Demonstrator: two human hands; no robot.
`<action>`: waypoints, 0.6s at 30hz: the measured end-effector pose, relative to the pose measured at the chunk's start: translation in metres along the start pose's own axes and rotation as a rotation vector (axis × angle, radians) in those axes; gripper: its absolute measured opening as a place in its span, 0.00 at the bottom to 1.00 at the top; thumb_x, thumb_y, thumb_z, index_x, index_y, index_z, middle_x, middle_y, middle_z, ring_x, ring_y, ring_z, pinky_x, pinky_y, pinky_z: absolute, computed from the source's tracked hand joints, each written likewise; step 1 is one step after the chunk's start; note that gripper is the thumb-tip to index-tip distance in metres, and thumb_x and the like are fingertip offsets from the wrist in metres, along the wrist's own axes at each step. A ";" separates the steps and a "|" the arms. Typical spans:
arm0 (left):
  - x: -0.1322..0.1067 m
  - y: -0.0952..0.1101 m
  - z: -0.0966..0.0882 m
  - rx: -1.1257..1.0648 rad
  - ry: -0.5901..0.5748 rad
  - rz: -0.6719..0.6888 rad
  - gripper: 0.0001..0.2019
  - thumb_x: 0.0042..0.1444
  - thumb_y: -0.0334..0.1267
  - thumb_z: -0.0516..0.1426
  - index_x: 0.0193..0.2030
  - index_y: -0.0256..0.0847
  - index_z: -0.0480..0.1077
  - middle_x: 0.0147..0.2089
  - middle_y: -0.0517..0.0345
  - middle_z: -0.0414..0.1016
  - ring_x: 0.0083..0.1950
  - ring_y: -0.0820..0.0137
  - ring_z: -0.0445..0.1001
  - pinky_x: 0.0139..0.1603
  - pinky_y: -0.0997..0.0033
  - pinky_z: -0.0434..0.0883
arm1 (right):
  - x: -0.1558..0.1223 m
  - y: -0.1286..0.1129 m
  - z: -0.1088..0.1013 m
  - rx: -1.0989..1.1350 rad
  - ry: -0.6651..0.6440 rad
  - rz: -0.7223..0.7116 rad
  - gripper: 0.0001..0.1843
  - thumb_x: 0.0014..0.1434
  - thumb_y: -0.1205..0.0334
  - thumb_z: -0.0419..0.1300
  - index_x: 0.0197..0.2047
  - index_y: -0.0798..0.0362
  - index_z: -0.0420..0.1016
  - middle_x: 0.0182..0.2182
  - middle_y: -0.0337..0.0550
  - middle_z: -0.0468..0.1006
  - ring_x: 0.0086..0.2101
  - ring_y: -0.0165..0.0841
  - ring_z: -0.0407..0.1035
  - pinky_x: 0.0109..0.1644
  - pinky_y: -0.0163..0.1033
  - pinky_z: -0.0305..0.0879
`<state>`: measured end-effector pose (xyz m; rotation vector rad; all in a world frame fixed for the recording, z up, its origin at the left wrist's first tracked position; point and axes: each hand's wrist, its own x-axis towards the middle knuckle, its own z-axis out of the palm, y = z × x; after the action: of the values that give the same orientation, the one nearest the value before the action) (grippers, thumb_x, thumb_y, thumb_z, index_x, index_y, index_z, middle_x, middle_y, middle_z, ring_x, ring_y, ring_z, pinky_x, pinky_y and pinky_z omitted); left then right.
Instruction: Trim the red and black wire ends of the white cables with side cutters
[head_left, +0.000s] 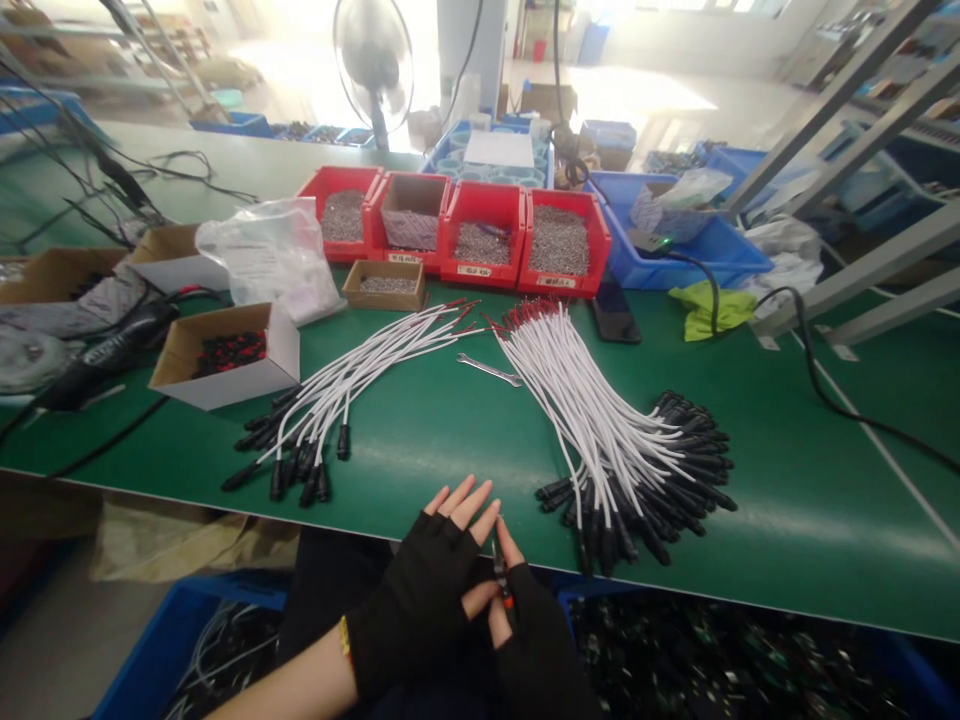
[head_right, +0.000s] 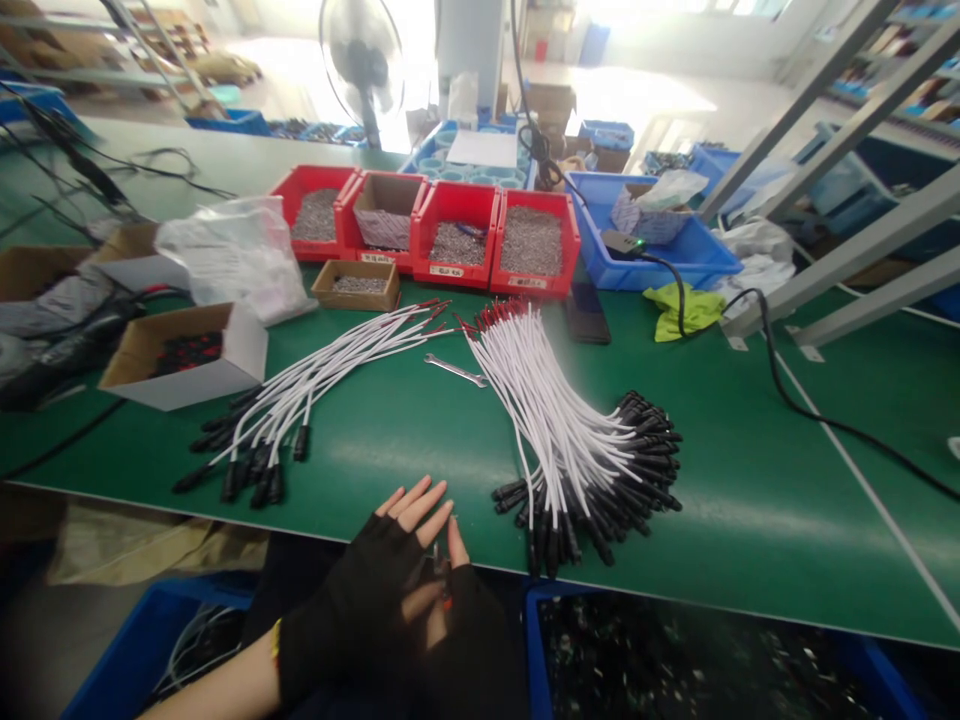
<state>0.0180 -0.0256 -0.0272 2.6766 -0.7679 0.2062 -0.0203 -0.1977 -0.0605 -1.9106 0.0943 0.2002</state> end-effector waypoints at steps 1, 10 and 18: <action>-0.001 -0.002 -0.003 -0.013 0.011 -0.002 0.33 0.63 0.37 0.59 0.72 0.31 0.56 0.73 0.38 0.63 0.75 0.50 0.59 0.70 0.46 0.64 | 0.001 -0.002 0.000 0.002 -0.003 0.002 0.28 0.64 0.47 0.59 0.66 0.42 0.74 0.51 0.48 0.82 0.52 0.50 0.76 0.59 0.50 0.74; -0.028 -0.008 -0.020 0.009 0.125 0.030 0.21 0.67 0.34 0.53 0.65 0.35 0.64 0.67 0.40 0.69 0.73 0.52 0.61 0.66 0.48 0.68 | 0.000 -0.004 -0.010 -0.045 0.016 0.115 0.35 0.67 0.52 0.59 0.75 0.46 0.62 0.21 0.38 0.71 0.21 0.38 0.67 0.28 0.40 0.69; -0.026 -0.007 -0.004 0.047 0.083 -0.006 0.24 0.68 0.44 0.57 0.68 0.38 0.65 0.69 0.41 0.68 0.72 0.49 0.64 0.67 0.47 0.67 | 0.001 -0.010 0.002 0.014 -0.018 0.071 0.31 0.65 0.46 0.60 0.68 0.44 0.70 0.34 0.44 0.78 0.28 0.39 0.68 0.34 0.43 0.72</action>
<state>-0.0005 -0.0056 -0.0320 2.6949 -0.7378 0.3359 -0.0176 -0.1920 -0.0519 -1.8926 0.1512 0.2642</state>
